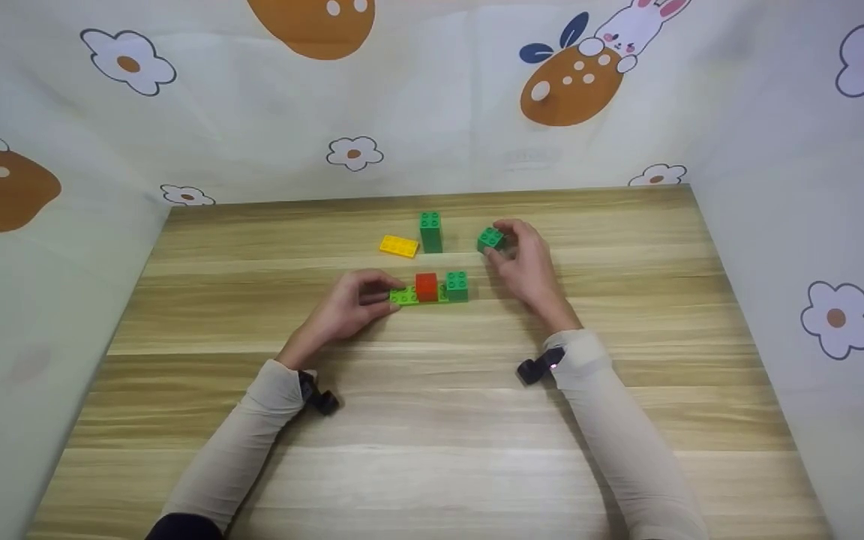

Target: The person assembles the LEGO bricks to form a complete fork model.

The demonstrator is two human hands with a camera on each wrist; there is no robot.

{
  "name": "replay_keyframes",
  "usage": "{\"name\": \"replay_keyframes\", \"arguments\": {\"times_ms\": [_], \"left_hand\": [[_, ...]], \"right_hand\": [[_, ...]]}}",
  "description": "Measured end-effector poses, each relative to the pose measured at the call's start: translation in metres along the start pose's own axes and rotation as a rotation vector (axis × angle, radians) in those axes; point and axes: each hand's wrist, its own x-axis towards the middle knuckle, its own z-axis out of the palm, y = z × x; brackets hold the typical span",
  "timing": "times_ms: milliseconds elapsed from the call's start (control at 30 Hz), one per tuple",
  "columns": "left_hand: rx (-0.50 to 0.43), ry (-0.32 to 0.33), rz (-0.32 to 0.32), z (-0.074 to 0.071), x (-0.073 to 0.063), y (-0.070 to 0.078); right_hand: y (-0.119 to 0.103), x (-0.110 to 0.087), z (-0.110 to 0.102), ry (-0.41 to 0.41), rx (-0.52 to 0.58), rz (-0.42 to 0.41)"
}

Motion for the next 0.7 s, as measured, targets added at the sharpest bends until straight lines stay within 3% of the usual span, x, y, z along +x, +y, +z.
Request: {"name": "replay_keyframes", "arguments": {"times_ms": [700], "left_hand": [[0.002, -0.011, -0.006, -0.0011, -0.0008, 0.0005]], "right_hand": [[0.0017, 0.0005, 0.0015, -0.020, -0.005, -0.021]]}}
